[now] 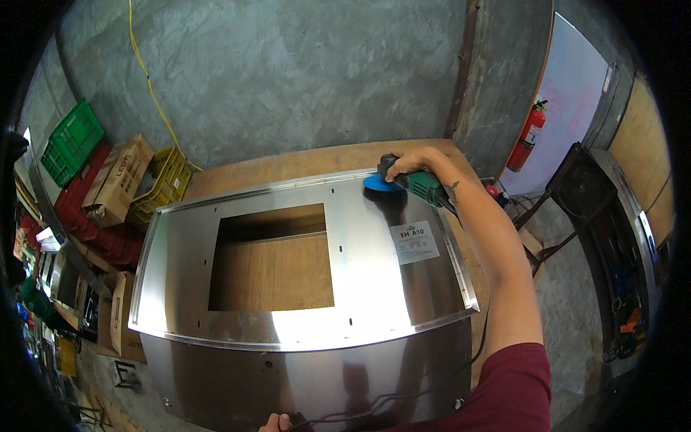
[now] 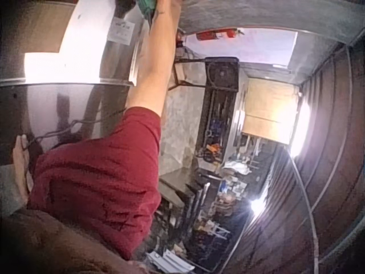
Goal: The person carries a stainless steel range hood to a workbench, then uses an angle grinder with different polishing pads to smooth and polish the metal surface. The person changes pads and continues polishing different areas of the hood.
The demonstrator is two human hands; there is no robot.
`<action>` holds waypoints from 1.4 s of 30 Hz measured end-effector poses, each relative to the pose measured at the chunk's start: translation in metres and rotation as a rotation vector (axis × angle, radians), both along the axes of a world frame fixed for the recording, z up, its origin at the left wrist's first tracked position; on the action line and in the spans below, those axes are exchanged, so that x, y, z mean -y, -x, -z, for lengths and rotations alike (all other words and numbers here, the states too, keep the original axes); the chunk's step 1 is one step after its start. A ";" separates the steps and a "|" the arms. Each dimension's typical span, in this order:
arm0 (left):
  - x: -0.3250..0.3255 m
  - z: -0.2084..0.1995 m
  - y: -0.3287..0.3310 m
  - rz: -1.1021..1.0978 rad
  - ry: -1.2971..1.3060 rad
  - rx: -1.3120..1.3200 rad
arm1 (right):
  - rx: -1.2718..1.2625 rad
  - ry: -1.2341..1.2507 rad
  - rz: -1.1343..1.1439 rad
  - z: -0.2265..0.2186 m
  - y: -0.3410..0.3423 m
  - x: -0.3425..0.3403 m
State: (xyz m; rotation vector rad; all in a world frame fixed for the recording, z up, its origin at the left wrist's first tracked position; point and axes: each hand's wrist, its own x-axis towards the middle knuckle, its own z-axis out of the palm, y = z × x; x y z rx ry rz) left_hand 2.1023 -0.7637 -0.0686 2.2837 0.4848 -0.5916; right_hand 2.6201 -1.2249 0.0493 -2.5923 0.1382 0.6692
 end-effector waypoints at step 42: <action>-0.111 0.021 0.111 -0.283 0.029 0.176 | 0.488 -0.644 -0.291 -0.009 0.207 -0.337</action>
